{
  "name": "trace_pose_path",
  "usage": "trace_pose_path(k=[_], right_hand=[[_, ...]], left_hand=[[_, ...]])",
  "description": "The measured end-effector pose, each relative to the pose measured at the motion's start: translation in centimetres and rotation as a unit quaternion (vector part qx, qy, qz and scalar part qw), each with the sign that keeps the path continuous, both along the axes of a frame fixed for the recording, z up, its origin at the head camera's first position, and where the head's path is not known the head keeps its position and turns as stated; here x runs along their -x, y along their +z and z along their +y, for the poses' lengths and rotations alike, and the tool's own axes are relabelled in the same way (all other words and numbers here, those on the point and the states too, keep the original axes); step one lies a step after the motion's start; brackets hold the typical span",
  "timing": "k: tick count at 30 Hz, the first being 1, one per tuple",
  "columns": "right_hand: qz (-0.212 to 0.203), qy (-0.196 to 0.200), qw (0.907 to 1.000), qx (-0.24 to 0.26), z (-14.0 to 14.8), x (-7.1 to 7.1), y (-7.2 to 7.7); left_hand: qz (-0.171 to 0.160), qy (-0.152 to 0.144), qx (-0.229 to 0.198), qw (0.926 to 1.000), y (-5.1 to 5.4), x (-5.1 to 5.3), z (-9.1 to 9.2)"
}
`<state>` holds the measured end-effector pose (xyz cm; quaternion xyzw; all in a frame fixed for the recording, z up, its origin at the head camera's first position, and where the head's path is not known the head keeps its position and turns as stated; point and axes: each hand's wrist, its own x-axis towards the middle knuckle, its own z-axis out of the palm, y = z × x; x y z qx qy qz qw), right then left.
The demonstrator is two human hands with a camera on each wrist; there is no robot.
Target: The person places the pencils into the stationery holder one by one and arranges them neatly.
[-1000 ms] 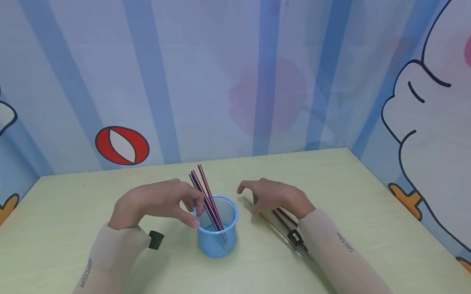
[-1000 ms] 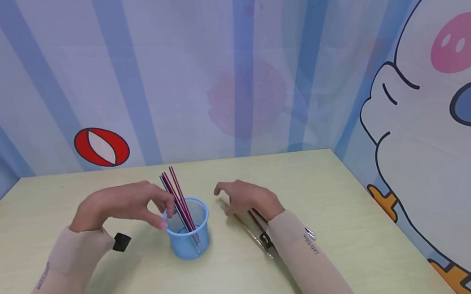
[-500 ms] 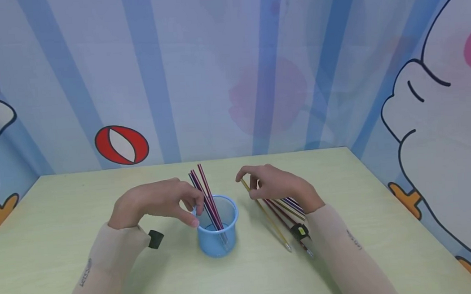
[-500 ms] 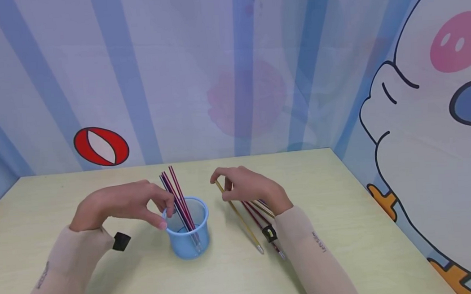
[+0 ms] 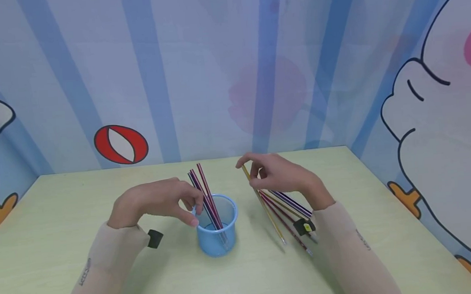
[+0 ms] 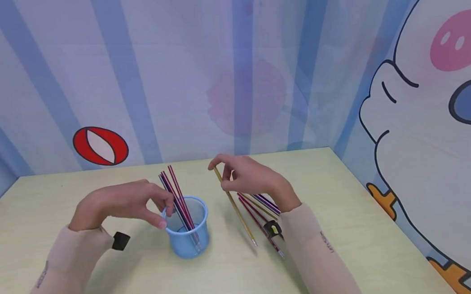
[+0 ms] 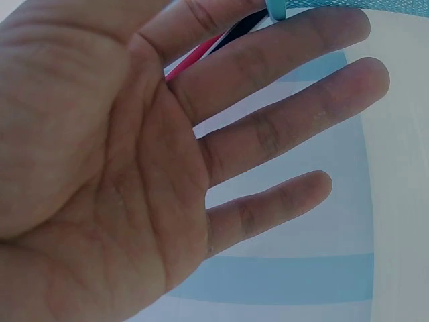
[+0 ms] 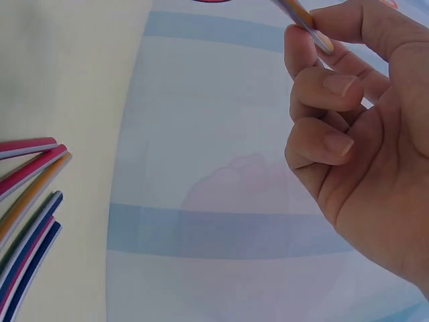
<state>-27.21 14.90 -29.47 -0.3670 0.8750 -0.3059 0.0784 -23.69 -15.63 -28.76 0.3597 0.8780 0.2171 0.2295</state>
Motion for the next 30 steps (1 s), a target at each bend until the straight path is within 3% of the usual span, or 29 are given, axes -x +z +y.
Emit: trace_pose_path(k=[9,16,25,30], right_hand=[[0.029,-0.011,0.998,0.055,0.7,0.0,0.5],[0.018,-0.028,0.9928,0.115,1.0,-0.4,1.1],[0.005,-0.03,0.976,0.216,1.2,-0.8,1.7],[-0.001,-0.017,0.9611,0.276,1.3,-0.9,1.8]], left_hand=[[-0.003,0.004,0.001,1.0,-0.1,0.2,0.0],[-0.006,0.003,0.001,1.0,-0.2,0.2,-0.1],[-0.003,-0.004,-0.006,1.0,-0.3,0.3,-0.1],[-0.001,-0.004,-0.004,1.0,-0.3,0.3,-0.1]])
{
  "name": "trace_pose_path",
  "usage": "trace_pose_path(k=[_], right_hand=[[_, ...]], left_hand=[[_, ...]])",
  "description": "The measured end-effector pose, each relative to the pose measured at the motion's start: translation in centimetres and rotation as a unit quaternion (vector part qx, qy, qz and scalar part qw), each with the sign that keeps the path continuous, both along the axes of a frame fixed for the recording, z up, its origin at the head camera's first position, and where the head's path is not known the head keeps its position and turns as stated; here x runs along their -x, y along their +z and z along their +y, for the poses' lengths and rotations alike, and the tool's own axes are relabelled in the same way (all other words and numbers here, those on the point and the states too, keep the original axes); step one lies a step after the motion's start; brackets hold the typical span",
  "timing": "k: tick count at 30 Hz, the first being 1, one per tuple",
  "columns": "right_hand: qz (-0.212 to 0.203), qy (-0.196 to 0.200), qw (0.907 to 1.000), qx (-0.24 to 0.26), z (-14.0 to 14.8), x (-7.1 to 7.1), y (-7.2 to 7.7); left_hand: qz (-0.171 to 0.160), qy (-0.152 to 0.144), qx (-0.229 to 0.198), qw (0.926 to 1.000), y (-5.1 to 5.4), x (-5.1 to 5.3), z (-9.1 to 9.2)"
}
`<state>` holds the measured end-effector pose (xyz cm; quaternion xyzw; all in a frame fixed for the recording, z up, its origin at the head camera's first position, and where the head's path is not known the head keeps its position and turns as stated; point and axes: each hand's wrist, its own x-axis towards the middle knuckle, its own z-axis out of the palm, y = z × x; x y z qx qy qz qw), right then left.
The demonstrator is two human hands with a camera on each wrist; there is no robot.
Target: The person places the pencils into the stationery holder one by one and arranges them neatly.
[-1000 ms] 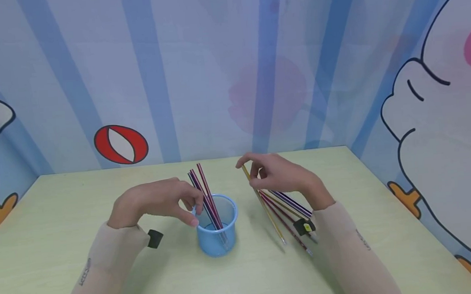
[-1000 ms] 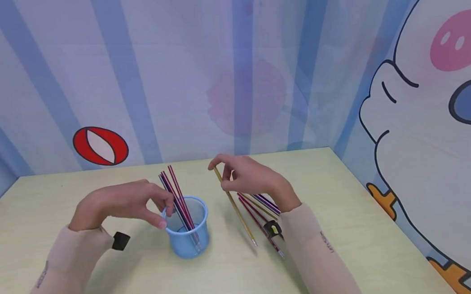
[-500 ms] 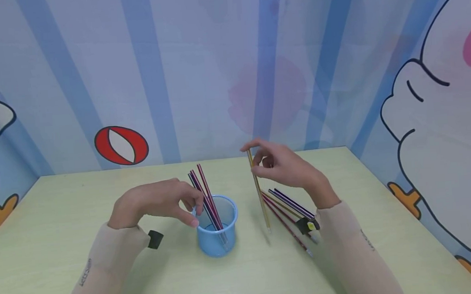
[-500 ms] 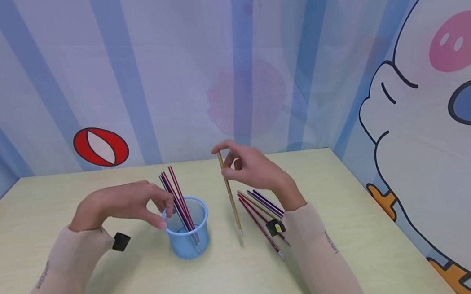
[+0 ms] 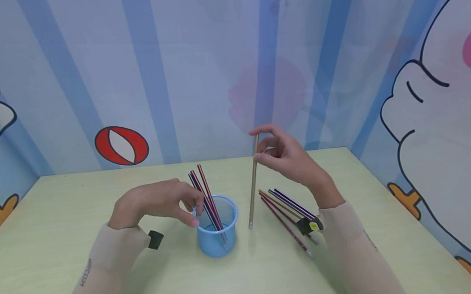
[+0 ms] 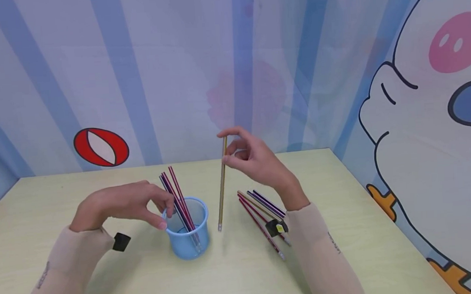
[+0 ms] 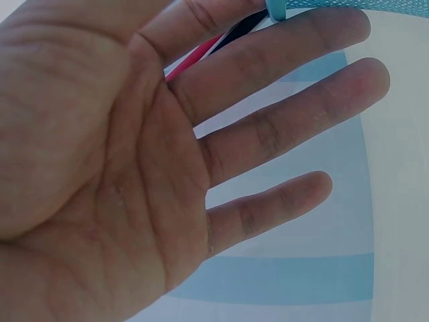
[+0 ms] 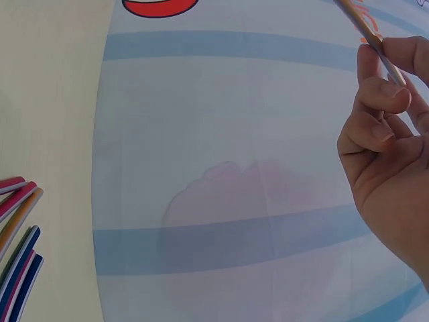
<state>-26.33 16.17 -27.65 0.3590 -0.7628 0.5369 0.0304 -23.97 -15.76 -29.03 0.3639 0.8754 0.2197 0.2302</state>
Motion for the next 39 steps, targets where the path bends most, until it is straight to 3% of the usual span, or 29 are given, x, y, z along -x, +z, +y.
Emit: trace_pose_path(k=[13,19,30,39], right_hand=[[-0.02,0.006,0.9938,0.109,0.3,0.2,0.0],[-0.006,-0.001,0.9913,0.131,0.1,0.5,-0.2],[0.016,-0.018,0.9989,0.041,-1.9,0.5,-1.4],[0.045,-0.02,0.998,-0.039,-4.2,-0.1,-2.8]], left_hand=[[-0.001,0.015,0.011,0.9998,0.1,-0.1,0.1],[0.001,0.015,0.014,0.9998,0.1,-0.1,0.2],[0.002,0.011,0.013,0.9999,0.2,-0.2,0.2],[0.003,0.011,0.014,0.9998,0.2,-0.1,0.3]])
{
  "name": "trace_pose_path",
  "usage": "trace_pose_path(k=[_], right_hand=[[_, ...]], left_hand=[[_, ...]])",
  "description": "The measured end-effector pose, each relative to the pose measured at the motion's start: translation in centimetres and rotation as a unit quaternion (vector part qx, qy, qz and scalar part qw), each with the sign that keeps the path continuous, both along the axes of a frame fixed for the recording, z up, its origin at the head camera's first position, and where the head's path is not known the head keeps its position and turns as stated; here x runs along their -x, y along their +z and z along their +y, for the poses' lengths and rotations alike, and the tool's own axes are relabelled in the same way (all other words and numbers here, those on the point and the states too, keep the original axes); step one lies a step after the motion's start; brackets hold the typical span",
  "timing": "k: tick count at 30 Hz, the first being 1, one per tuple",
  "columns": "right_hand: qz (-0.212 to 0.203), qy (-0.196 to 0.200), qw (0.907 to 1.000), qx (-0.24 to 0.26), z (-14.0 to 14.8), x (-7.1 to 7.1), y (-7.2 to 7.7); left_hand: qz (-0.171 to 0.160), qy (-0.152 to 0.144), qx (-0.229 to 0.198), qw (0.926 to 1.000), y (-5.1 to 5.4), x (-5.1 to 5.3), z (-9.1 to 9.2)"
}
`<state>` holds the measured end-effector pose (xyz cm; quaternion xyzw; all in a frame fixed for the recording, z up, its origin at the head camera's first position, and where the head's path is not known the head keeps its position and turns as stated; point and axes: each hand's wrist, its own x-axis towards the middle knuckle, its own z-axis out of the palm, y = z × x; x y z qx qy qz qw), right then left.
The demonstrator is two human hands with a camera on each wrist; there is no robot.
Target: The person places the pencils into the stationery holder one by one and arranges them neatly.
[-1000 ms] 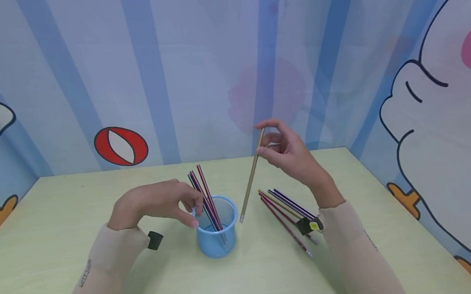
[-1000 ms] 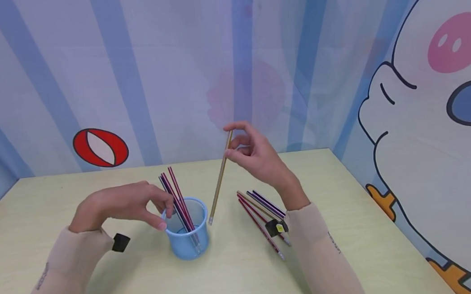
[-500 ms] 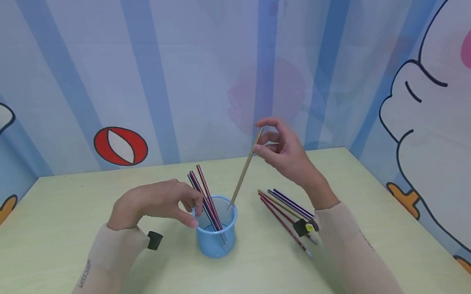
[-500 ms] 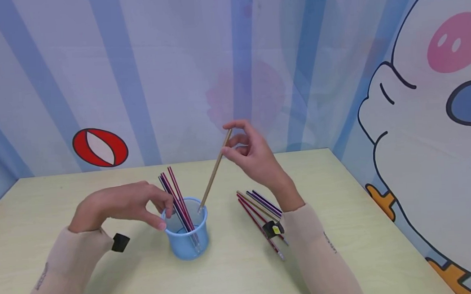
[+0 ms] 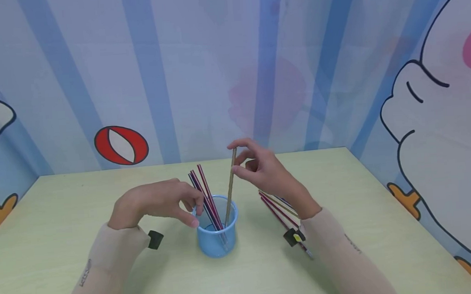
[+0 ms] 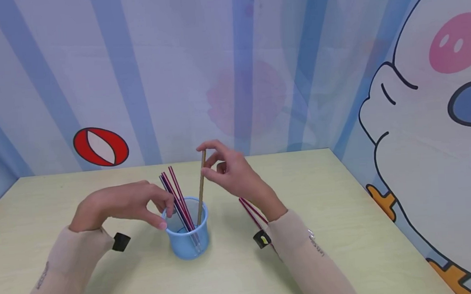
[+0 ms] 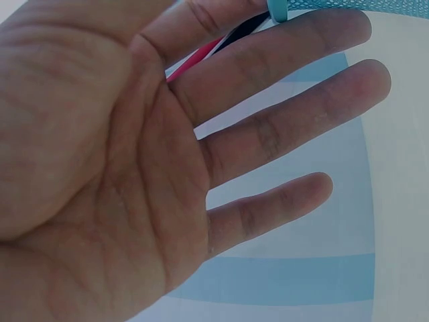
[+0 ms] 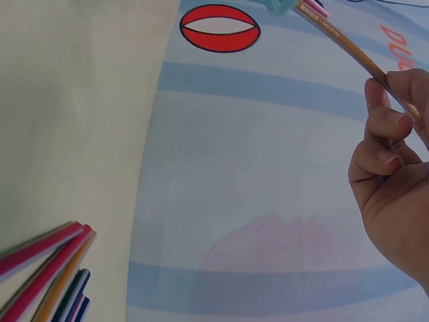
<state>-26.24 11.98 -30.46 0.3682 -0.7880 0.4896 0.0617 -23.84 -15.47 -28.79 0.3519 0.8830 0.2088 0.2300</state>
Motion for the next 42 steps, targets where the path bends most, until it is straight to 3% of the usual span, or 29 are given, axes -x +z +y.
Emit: trace_pose_path(k=[9,14,27,42], right_hand=[[0.013,0.034,0.9986,-0.039,-1.6,-0.2,-1.3],[0.013,0.034,0.9974,-0.062,-2.1,-0.4,-1.7],[-0.062,0.069,0.9852,-0.144,-2.0,-0.2,-1.8],[-0.093,0.059,0.9766,-0.185,-1.2,0.0,-1.3]], left_hand=[[0.0,0.004,0.002,1.0,-0.1,0.1,0.0],[0.0,-0.004,-0.003,1.0,0.0,0.0,0.0],[-0.001,-0.012,-0.006,0.9999,0.0,0.1,-0.1],[0.001,-0.013,-0.011,0.9999,0.0,0.0,-0.2]])
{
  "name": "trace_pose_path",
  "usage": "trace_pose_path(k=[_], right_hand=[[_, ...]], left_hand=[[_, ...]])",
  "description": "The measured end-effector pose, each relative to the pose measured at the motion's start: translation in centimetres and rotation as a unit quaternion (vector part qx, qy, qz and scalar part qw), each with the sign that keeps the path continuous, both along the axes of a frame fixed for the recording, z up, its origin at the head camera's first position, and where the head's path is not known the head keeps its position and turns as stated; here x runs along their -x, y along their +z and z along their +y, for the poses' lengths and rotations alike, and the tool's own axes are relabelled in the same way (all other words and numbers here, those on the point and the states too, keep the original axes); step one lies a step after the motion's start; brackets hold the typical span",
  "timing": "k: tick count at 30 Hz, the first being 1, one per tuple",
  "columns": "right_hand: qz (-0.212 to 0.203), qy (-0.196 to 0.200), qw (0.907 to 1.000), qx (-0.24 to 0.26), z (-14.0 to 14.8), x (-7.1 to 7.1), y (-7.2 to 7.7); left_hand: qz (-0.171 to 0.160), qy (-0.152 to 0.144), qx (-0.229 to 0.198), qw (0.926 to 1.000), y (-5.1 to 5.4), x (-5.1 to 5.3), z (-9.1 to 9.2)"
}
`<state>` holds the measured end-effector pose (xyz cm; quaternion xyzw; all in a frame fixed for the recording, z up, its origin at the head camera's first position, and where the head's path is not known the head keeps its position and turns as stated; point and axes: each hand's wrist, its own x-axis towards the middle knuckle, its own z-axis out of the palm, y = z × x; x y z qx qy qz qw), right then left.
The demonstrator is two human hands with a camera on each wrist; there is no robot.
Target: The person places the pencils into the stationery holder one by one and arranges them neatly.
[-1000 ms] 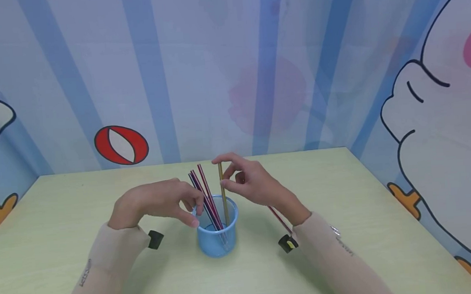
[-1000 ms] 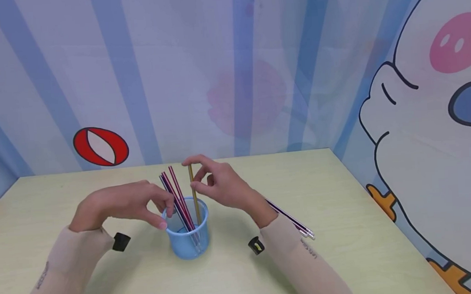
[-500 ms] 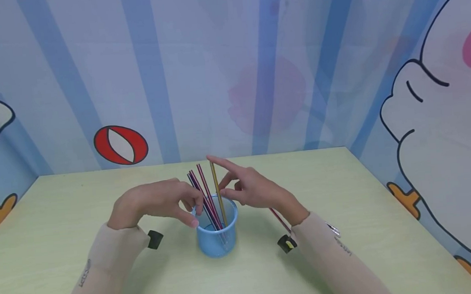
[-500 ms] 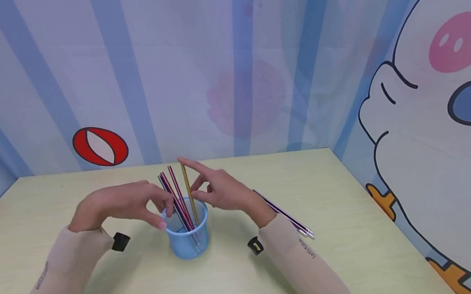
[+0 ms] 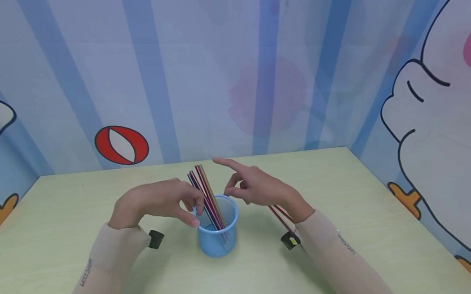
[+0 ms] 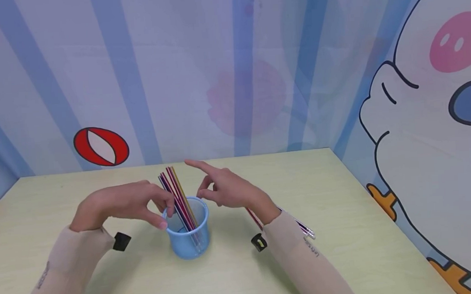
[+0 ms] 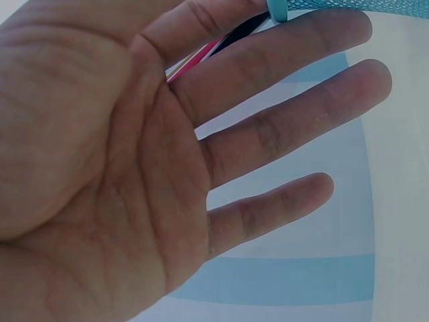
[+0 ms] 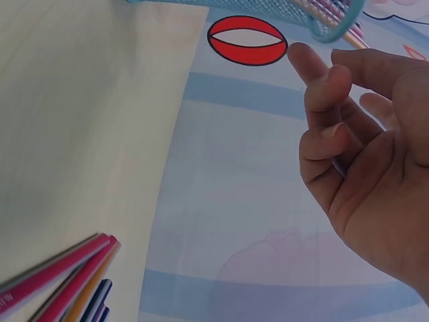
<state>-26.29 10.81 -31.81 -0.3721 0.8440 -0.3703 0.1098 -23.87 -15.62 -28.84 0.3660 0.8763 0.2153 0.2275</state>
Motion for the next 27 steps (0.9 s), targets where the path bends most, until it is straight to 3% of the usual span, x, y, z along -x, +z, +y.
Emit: trace_pose_path(k=[21,27], right_hand=[[-0.011,0.0,0.9954,-0.095,2.8,1.0,1.0],[-0.007,-0.007,0.9896,-0.143,3.8,1.4,0.9]], left_hand=[[-0.002,0.009,0.007,0.9999,0.1,-0.1,0.0],[-0.002,0.012,0.009,0.9999,0.2,-0.1,0.0]])
